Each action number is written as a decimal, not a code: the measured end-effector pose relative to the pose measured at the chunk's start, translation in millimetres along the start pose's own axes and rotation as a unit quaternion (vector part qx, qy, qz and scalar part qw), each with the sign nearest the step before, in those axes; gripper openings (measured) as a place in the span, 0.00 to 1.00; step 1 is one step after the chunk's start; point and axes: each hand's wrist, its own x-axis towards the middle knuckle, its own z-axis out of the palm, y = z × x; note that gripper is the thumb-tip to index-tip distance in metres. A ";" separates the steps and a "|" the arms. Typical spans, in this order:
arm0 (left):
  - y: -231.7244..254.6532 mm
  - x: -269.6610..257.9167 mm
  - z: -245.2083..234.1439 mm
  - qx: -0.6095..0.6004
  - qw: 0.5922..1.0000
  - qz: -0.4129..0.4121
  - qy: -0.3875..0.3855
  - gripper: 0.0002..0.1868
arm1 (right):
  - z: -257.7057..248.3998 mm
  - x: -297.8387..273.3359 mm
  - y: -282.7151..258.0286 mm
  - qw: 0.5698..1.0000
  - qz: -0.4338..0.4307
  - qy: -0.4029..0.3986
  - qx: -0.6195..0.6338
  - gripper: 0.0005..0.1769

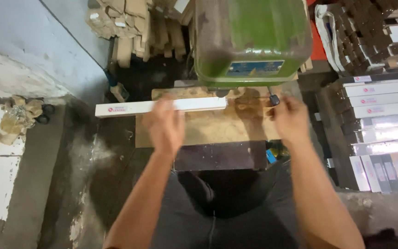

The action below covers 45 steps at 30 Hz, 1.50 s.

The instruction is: Punching holes into white strips using a machine

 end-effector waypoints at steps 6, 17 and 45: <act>76.8 -17.5 20.2 -0.021 0.976 -0.049 -0.213 0.26 | -37.6 -15.0 -85.9 0.984 -0.011 -0.143 -0.105 0.20; 83.9 -11.0 15.2 0.011 0.975 -0.046 -0.217 0.24 | 11.4 53.1 -20.8 0.976 0.088 -0.170 -0.105 0.18; 80.0 -12.7 16.4 0.043 0.950 -0.031 -0.309 0.27 | -5.4 23.2 -126.1 0.909 -0.412 -0.035 0.047 0.15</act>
